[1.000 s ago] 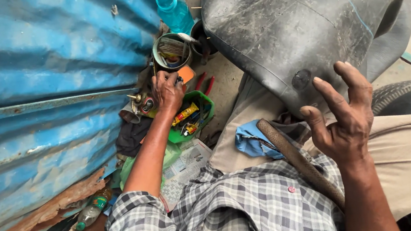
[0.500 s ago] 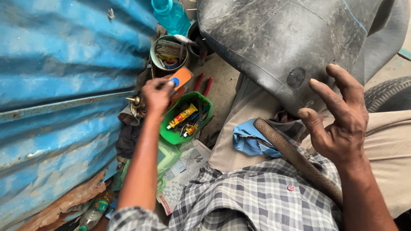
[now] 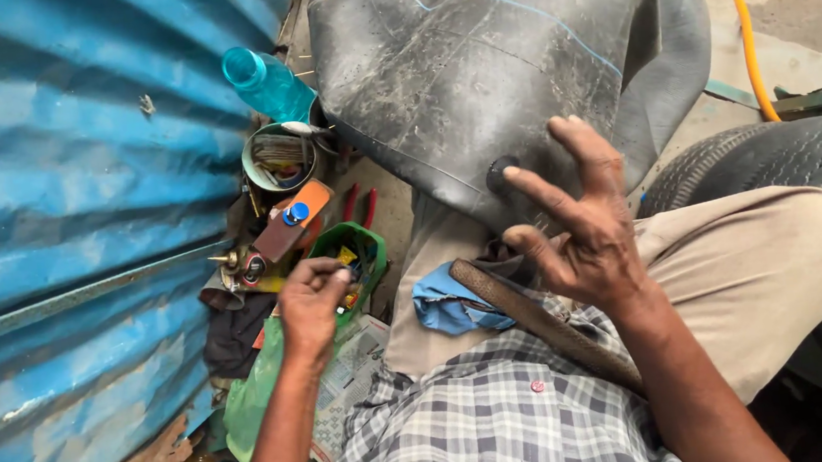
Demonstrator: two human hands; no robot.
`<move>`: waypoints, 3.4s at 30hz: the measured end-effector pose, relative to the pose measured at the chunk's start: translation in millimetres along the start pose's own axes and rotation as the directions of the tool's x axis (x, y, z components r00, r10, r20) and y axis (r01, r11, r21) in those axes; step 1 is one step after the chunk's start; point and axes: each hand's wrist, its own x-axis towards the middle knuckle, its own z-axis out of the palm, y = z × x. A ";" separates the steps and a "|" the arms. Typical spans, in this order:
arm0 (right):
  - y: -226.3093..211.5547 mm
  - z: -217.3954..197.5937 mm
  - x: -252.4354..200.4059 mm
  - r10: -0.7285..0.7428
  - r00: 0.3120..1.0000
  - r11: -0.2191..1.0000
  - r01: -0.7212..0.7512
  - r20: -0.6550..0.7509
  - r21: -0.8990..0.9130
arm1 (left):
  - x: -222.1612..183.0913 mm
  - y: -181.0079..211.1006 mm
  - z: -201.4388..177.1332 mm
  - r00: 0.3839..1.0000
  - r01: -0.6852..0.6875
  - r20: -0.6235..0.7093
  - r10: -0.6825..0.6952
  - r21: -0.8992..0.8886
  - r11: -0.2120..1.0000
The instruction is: Patching a puncture on a bicycle inner tube using a file, glue, and a patch.
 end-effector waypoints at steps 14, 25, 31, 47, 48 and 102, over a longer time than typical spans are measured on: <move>-2.4 3.1 -9.3 -0.014 1.000 1.000 0.014 0.010 -0.016 | 3.1 0.6 22.2 1.000 0.020 0.015 -0.021 0.088 0.996; 2.0 -1.4 -1.6 -0.053 0.998 0.994 0.050 -0.030 -0.098 | 2.5 -2.9 29.3 0.999 0.009 0.039 -0.013 0.096 0.995; -8.3 1.4 6.7 -0.074 0.997 0.997 0.074 0.005 -0.012 | 4.2 -3.3 29.5 0.999 0.006 0.030 -0.009 0.105 0.994; -7.9 2.7 8.6 -0.058 0.998 0.998 0.058 -0.005 -0.009 | 1.9 7.0 39.8 0.998 0.021 0.055 -0.026 0.088 0.996; -7.7 4.2 12.2 -0.063 0.998 0.998 0.063 -0.012 -0.003 | 1.7 9.2 41.4 0.998 0.009 0.062 -0.014 0.081 0.997; -51.9 5.6 -54.1 0.179 0.982 0.843 -0.121 -0.061 0.524 | -68.3 132.3 154.2 0.918 -0.006 0.395 0.027 -0.053 0.999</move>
